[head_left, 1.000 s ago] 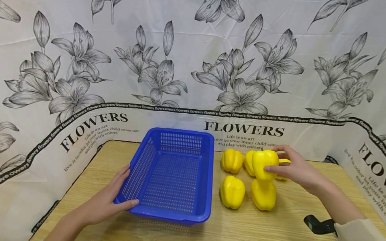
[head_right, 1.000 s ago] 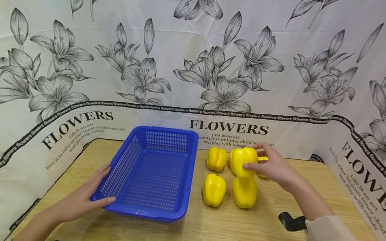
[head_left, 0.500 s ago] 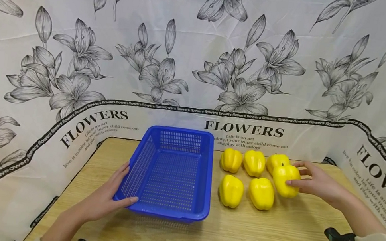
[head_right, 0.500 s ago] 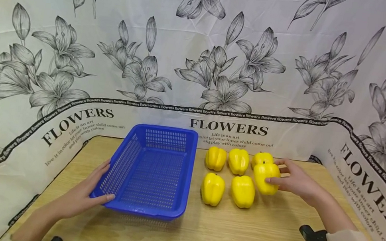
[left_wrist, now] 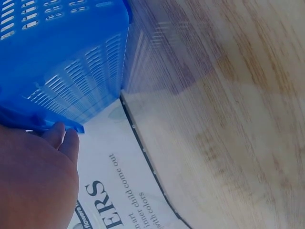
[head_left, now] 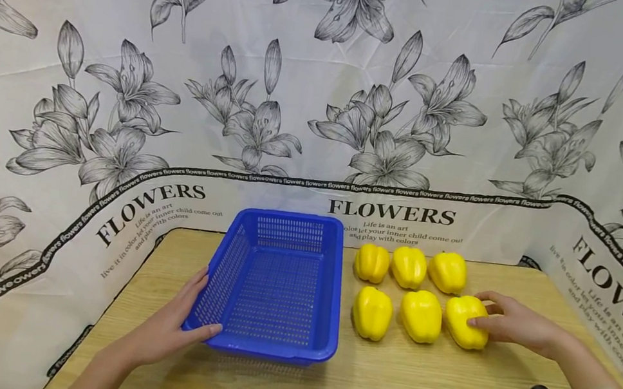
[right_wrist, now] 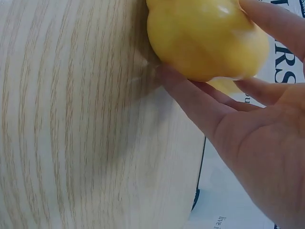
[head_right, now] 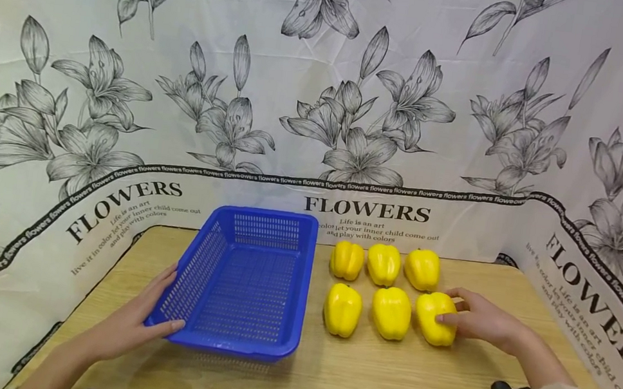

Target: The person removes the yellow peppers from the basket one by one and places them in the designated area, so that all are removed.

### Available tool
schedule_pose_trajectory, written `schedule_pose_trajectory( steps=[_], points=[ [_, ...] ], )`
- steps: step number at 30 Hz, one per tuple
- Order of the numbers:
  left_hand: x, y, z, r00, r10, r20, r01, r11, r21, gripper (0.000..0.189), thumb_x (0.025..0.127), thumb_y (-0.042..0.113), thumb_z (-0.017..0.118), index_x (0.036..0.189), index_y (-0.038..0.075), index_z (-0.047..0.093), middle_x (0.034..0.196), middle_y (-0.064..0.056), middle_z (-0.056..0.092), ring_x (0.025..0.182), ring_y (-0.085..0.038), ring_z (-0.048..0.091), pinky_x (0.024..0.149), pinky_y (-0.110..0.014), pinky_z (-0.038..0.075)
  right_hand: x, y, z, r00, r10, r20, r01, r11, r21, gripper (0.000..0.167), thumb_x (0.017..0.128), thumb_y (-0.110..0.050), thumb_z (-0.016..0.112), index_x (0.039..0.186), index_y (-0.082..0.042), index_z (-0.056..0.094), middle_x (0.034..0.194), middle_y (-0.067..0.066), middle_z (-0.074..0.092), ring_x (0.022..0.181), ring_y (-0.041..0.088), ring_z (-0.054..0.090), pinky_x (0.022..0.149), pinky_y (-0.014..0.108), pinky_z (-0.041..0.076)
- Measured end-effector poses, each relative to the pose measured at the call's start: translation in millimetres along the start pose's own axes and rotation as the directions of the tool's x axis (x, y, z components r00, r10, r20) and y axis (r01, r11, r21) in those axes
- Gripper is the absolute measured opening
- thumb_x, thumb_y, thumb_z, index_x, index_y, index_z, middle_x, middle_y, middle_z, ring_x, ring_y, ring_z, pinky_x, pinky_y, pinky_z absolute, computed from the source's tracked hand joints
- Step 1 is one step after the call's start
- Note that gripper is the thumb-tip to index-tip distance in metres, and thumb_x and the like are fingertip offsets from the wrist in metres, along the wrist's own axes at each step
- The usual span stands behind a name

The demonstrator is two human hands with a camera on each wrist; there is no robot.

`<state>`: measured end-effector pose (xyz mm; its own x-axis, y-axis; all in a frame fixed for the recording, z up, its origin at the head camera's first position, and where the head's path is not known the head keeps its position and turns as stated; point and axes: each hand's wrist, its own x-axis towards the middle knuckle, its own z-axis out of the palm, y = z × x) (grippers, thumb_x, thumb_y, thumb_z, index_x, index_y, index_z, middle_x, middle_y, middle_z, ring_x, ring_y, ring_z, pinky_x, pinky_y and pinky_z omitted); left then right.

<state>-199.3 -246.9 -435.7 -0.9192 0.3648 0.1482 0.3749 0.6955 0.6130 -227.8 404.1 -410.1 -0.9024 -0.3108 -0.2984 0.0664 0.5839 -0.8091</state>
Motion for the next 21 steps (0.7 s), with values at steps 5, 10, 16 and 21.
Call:
schedule_pose_trajectory(
  steps=[5,10,16,21],
  points=[
    [1.2,2.4,-2.3,1.000,-0.003,0.002,0.003,1.000,0.001,0.101,0.094,0.054,0.069,0.165,0.010,0.012,0.172,-0.009,0.004,0.152,-0.045,0.020,0.115,-0.068,0.027,1.1,1.0,-2.8,0.999,-0.003,0.035,0.003,1.000,0.003,0.081,0.101,-0.022,0.064,0.151,0.020,0.015,0.147,0.049,0.026,0.129,0.044,0.051,0.097,0.050,0.056],
    [4.9,2.8,-4.7,1.000,0.002,0.005,-0.002,1.000,0.013,0.101,0.094,0.056,0.067,0.165,0.010,0.011,0.172,-0.009,0.004,0.151,-0.046,0.022,0.114,-0.068,0.030,2.1,-2.9,-5.4,0.999,0.003,0.044,-0.001,0.999,-0.039,0.083,0.103,-0.023,0.062,0.152,0.021,0.011,0.151,0.048,0.020,0.137,0.051,0.039,0.101,0.049,0.053],
    [6.7,2.8,-5.1,1.000,-0.006,0.021,0.006,1.000,-0.001,0.102,0.094,0.053,0.069,0.166,0.012,0.009,0.172,-0.006,0.002,0.152,-0.043,0.020,0.115,-0.067,0.029,-1.8,-7.5,-5.8,0.998,0.031,0.050,-0.028,0.998,-0.054,0.085,0.103,-0.024,0.061,0.151,0.022,0.008,0.151,0.050,0.015,0.138,0.056,0.035,0.102,0.050,0.052],
    [7.0,4.6,-3.7,0.998,-0.018,0.054,0.020,0.999,-0.036,0.102,0.094,0.054,0.068,0.166,0.014,0.007,0.172,-0.006,-0.002,0.153,-0.043,0.017,0.116,-0.066,0.027,-10.7,-17.3,-9.9,0.998,0.058,0.011,-0.053,0.971,-0.234,0.093,0.103,-0.035,0.060,0.150,0.024,0.007,0.149,0.052,0.015,0.134,0.061,0.038,0.102,0.060,0.048]
  ],
)
